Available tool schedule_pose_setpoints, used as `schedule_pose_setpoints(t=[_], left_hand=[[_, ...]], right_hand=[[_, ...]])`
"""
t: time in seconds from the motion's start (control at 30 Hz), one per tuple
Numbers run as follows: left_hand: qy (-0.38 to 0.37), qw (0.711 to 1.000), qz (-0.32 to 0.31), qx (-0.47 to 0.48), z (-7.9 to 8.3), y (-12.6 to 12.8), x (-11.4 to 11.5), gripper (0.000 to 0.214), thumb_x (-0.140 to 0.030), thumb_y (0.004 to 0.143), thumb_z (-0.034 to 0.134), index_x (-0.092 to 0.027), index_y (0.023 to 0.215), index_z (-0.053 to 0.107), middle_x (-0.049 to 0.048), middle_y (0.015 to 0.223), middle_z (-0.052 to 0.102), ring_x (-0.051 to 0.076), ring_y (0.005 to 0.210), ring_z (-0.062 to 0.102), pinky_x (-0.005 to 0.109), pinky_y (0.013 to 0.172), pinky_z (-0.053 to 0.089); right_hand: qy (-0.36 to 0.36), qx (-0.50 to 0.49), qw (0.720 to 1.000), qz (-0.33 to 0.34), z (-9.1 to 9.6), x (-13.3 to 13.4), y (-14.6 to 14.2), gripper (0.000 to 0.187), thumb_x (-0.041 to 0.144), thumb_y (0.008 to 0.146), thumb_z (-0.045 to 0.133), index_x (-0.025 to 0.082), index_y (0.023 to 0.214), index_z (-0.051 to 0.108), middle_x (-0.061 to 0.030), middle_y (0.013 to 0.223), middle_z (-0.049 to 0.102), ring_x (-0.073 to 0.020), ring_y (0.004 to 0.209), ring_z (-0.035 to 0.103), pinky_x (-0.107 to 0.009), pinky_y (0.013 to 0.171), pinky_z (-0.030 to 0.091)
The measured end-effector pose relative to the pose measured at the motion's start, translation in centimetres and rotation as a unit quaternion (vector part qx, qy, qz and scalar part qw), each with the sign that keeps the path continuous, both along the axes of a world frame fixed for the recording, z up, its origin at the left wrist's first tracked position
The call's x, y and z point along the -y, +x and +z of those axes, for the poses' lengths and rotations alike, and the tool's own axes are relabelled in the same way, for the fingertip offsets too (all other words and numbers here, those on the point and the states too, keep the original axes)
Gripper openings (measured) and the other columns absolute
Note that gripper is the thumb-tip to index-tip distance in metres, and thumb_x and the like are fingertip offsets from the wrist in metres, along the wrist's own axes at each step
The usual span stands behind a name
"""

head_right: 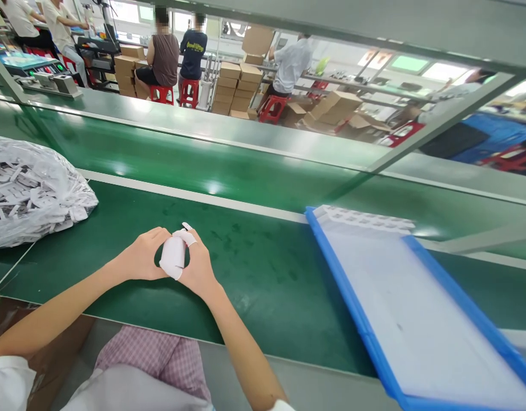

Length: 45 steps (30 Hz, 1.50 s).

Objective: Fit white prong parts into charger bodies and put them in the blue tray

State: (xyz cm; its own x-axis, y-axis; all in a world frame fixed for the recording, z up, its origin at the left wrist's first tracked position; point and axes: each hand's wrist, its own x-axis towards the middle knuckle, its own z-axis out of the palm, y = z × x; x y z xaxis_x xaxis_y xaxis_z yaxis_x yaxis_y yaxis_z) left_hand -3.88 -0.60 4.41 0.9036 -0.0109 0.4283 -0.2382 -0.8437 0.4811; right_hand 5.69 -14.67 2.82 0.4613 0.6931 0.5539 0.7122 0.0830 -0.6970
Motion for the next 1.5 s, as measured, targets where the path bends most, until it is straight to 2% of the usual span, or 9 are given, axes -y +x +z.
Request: schedule_pose_setpoints(t=[0.27, 0.37, 0.47, 0.6, 0.8, 1.07, 1.23, 1.37, 1.5], left_hand=[[0.082, 0.993, 0.035, 0.073, -1.4, 0.7, 1.2, 0.030, -0.040, 0.069, 0.061, -0.020, 0.083, 0.044, 0.0024, 0.072, 0.057, 0.020, 0.062, 0.050, 0.034, 0.058, 0.043], [0.125, 0.984, 0.042, 0.118, -1.2, 0.8, 0.2, 0.029, -0.033, 0.076, 0.061, -0.017, 0.097, 0.048, 0.0077, 0.088, 0.064, 0.023, 0.077, 0.057, 0.037, 0.068, 0.048], [0.192, 0.955, 0.065, 0.219, -1.1, 0.9, -1.5, 0.035, -0.021, 0.082, 0.061, -0.017, 0.114, 0.047, 0.0126, 0.112, 0.064, 0.027, 0.101, 0.057, 0.042, 0.084, 0.049], [0.246, 0.910, 0.069, 0.326, -1.3, 1.1, -2.8, 0.039, -0.012, 0.081, 0.064, -0.022, 0.115, 0.046, 0.0110, 0.116, 0.061, 0.026, 0.107, 0.056, 0.041, 0.084, 0.052], [0.166, 0.925, 0.036, 0.340, -1.1, 1.0, -2.5, 0.040, -0.008, 0.081, 0.061, -0.027, 0.108, 0.038, 0.0088, 0.119, 0.052, 0.023, 0.110, 0.055, 0.040, 0.081, 0.056], [0.180, 0.927, 0.051, 0.324, -0.8, 0.8, -2.4, 0.041, -0.006, 0.081, 0.058, -0.032, 0.106, 0.039, 0.0041, 0.117, 0.051, 0.021, 0.108, 0.057, 0.038, 0.079, 0.056], [0.169, 0.950, 0.028, 0.260, -0.4, 0.5, -2.1, 0.042, -0.014, 0.082, 0.062, -0.025, 0.117, 0.042, 0.0098, 0.114, 0.057, 0.025, 0.108, 0.056, 0.042, 0.086, 0.052], [0.021, 0.991, -0.012, 0.128, 0.3, 0.2, -1.7, 0.048, -0.030, 0.078, 0.071, -0.019, 0.117, 0.044, 0.0116, 0.113, 0.057, 0.025, 0.106, 0.055, 0.041, 0.088, 0.050], [-0.159, 0.987, 0.005, -0.016, 0.7, 0.1, -1.5, 0.043, -0.054, 0.074, 0.071, -0.019, 0.089, 0.051, 0.0011, 0.087, 0.057, 0.018, 0.079, 0.055, 0.033, 0.074, 0.047]], right_hand=[[0.105, 0.024, 0.993, -0.049, -1.0, -0.7, -0.5, 0.015, 0.021, 0.080, 0.050, 0.021, 0.094, 0.054, -0.0025, 0.080, 0.053, -0.0177, 0.066, 0.054, -0.033, 0.060, 0.046], [0.116, 0.019, 0.991, -0.060, -1.0, -0.9, -0.4, 0.021, 0.021, 0.080, 0.054, 0.022, 0.102, 0.053, -0.0046, 0.090, 0.054, -0.0181, 0.072, 0.056, -0.034, 0.064, 0.048], [0.144, -0.015, 0.988, -0.050, -1.1, -1.3, -0.5, 0.030, 0.019, 0.083, 0.056, 0.024, 0.112, 0.048, -0.0095, 0.110, 0.053, -0.0183, 0.083, 0.058, -0.033, 0.064, 0.050], [0.196, -0.045, 0.980, -0.003, -1.4, -1.5, -0.6, 0.034, 0.017, 0.083, 0.060, 0.028, 0.111, 0.046, -0.0074, 0.110, 0.057, -0.0199, 0.095, 0.062, -0.034, 0.069, 0.054], [0.223, -0.017, 0.974, -0.029, -1.4, -0.8, -0.8, 0.030, 0.014, 0.082, 0.063, 0.029, 0.104, 0.050, -0.0046, 0.107, 0.062, -0.0214, 0.099, 0.065, -0.042, 0.080, 0.058], [0.236, 0.025, 0.971, -0.020, -0.9, -0.6, -1.1, 0.032, 0.011, 0.081, 0.063, 0.030, 0.104, 0.052, -0.0059, 0.109, 0.063, -0.0228, 0.097, 0.065, -0.047, 0.079, 0.057], [0.201, 0.011, 0.979, -0.043, -0.9, -0.5, -0.9, 0.027, 0.020, 0.083, 0.062, 0.028, 0.107, 0.053, -0.0078, 0.106, 0.063, -0.0238, 0.094, 0.064, -0.045, 0.076, 0.056], [0.117, -0.144, 0.982, -0.045, -0.6, -0.4, -0.4, 0.026, 0.036, 0.086, 0.060, 0.024, 0.109, 0.056, -0.0094, 0.109, 0.059, -0.0208, 0.087, 0.063, -0.038, 0.071, 0.055], [0.051, -0.324, 0.944, 0.038, -0.2, -0.3, 0.4, 0.041, 0.053, 0.084, 0.059, 0.021, 0.109, 0.061, -0.0082, 0.105, 0.063, -0.0218, 0.091, 0.063, -0.038, 0.075, 0.055]])
